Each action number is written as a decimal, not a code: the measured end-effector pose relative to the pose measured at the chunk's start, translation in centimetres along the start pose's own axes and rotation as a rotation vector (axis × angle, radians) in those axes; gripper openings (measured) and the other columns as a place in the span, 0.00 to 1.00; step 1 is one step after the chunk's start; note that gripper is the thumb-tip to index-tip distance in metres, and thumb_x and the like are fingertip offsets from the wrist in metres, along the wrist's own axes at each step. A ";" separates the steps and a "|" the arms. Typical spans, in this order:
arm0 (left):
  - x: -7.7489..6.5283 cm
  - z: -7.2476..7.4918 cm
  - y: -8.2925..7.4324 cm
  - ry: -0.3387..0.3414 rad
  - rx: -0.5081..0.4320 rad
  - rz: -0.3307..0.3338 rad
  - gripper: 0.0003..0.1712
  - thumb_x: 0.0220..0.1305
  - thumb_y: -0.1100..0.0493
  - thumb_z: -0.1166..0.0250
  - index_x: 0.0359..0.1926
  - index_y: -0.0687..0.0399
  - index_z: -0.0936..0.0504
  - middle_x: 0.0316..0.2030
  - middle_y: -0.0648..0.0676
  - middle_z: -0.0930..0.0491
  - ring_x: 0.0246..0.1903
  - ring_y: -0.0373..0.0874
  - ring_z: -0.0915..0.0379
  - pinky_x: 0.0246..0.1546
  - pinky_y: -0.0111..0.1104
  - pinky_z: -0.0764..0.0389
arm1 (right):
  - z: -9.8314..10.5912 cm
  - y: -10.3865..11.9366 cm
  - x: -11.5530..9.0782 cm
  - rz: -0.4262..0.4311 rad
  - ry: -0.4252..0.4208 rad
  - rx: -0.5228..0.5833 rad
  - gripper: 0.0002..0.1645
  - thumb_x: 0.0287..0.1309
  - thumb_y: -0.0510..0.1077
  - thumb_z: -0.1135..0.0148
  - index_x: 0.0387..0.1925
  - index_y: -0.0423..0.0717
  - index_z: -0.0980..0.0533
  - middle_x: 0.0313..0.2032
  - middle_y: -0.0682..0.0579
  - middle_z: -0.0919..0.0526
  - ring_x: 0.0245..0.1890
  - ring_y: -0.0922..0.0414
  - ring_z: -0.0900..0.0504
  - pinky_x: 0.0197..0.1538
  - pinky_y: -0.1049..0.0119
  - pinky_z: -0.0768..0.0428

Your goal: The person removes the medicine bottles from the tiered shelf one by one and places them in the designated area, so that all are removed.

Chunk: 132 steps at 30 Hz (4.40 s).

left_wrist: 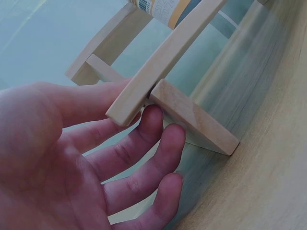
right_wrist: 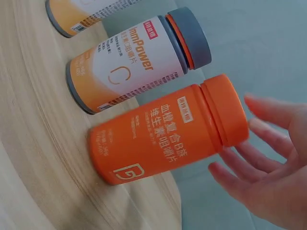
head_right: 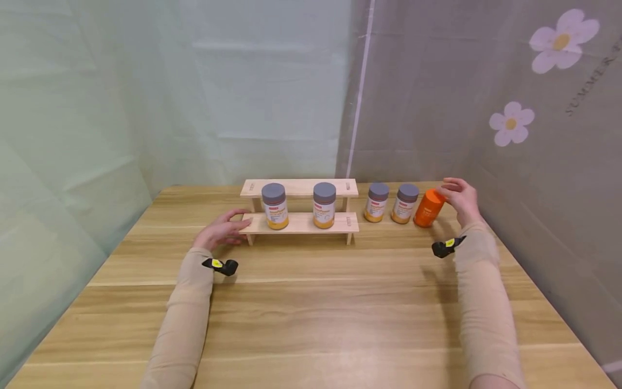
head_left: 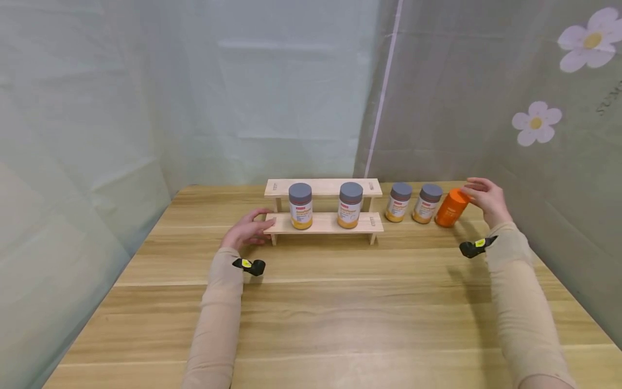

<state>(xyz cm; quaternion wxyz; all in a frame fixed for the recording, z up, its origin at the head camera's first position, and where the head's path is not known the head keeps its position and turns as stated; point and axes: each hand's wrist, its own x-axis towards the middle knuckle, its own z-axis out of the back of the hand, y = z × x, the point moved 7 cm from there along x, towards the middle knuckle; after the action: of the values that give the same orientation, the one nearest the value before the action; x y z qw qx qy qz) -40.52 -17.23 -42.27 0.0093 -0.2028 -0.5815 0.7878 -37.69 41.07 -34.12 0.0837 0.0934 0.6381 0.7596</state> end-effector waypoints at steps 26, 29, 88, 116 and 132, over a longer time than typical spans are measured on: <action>-0.4 -0.1 -0.4 0.031 0.025 -0.011 0.37 0.70 0.48 0.43 0.74 0.47 0.46 0.47 0.54 0.24 0.35 0.39 0.20 0.42 0.35 0.23 | -1.5 -1.3 0.8 0.016 0.153 -0.469 0.45 0.63 0.58 0.40 0.69 0.35 0.46 0.57 0.42 0.32 0.44 0.67 0.29 0.52 0.63 0.21; -0.5 -0.1 -0.4 0.033 0.013 -0.014 0.37 0.70 0.49 0.43 0.74 0.48 0.46 0.46 0.53 0.24 0.34 0.39 0.20 0.43 0.36 0.23 | -1.7 -1.2 1.0 0.009 0.133 -0.478 0.49 0.64 0.57 0.42 0.72 0.33 0.51 0.65 0.30 0.39 0.52 0.53 0.28 0.49 0.65 0.20; 0.1 0.1 0.2 0.018 0.027 -0.001 0.36 0.69 0.47 0.42 0.73 0.44 0.45 0.61 0.66 0.30 0.41 0.45 0.21 0.44 0.36 0.22 | -11.0 6.5 -4.0 0.273 0.048 -0.365 0.35 0.67 0.48 0.43 0.71 0.44 0.41 0.71 0.39 0.39 0.72 0.42 0.43 0.74 0.45 0.47; -0.1 -0.1 -0.1 0.022 0.029 0.001 0.36 0.70 0.47 0.42 0.73 0.44 0.45 0.64 0.67 0.33 0.40 0.43 0.21 0.43 0.34 0.23 | -18.2 6.3 -5.8 0.451 0.171 -0.138 0.22 0.67 0.44 0.43 0.59 0.37 0.29 0.53 0.35 0.21 0.44 0.75 0.23 0.52 0.80 0.27; 0.1 0.1 0.1 0.032 0.014 -0.013 0.36 0.70 0.48 0.42 0.73 0.46 0.45 0.55 0.62 0.26 0.35 0.38 0.20 0.40 0.33 0.22 | -22.6 4.1 -5.9 0.335 0.381 -0.046 0.32 0.69 0.42 0.45 0.70 0.44 0.43 0.65 0.35 0.32 0.67 0.41 0.33 0.67 0.45 0.33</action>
<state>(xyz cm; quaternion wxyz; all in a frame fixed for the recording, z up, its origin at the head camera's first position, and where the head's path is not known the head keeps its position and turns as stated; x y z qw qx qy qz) -40.61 -17.31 -42.40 0.0251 -0.2118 -0.5772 0.7883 -37.60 17.32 -34.09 -0.1632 0.0511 0.6007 0.7810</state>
